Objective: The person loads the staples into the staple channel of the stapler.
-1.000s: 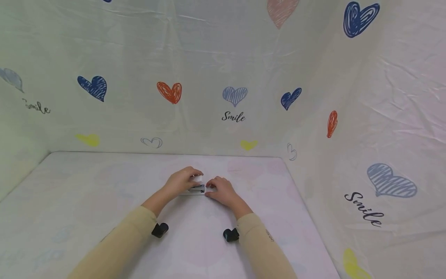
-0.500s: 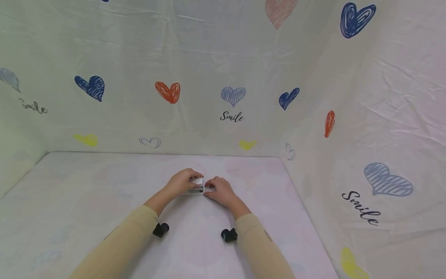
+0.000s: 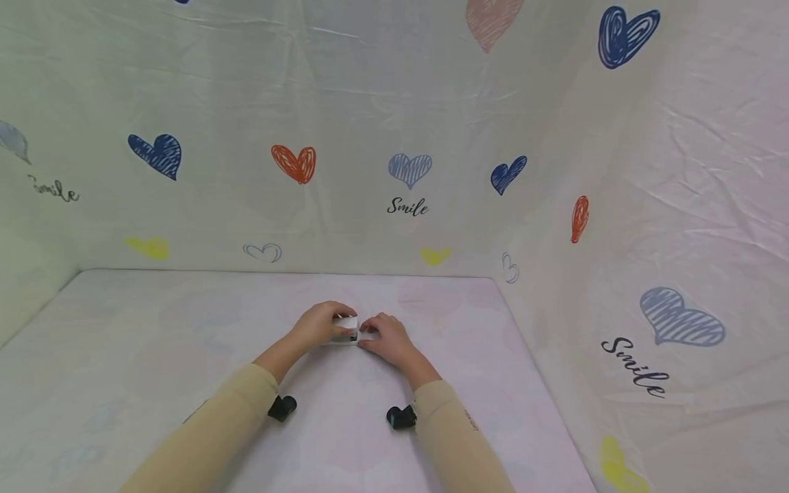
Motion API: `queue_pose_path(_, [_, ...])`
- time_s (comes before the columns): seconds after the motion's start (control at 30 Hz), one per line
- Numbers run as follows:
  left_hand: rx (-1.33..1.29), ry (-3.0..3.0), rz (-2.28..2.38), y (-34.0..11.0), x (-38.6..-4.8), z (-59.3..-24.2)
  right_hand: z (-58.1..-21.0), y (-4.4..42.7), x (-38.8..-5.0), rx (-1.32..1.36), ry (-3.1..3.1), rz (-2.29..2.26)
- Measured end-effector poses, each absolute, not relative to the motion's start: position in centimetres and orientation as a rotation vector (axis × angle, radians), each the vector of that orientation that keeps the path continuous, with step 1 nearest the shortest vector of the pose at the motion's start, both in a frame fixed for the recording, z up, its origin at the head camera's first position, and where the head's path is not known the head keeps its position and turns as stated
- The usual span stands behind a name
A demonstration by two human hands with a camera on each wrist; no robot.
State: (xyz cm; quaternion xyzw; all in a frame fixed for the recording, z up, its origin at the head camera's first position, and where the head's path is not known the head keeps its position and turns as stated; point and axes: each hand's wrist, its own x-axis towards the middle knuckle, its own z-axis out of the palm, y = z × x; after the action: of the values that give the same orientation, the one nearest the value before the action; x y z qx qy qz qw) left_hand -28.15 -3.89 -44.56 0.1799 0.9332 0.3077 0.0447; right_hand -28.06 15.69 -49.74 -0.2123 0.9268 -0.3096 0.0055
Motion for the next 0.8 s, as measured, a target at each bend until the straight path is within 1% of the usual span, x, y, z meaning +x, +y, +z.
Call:
queue_pose_path(0.33, [0.544, 2.851, 0.978, -5.4, -27.3, -43.9, -49.3, 15.7, -27.9, -0.681, 2.911, -0.896])
queue_pose_path(0.6, [0.550, 2.906, 0.931, -7.0, -26.2, -42.6, -48.0, 16.5, -27.1, -0.670, 2.880, -0.857])
queue_pose_path(0.8, [0.525, 2.924, 0.954, -8.2, -25.0, -41.7, -46.7, 17.3, -26.4, -0.740, 2.967, -0.759])
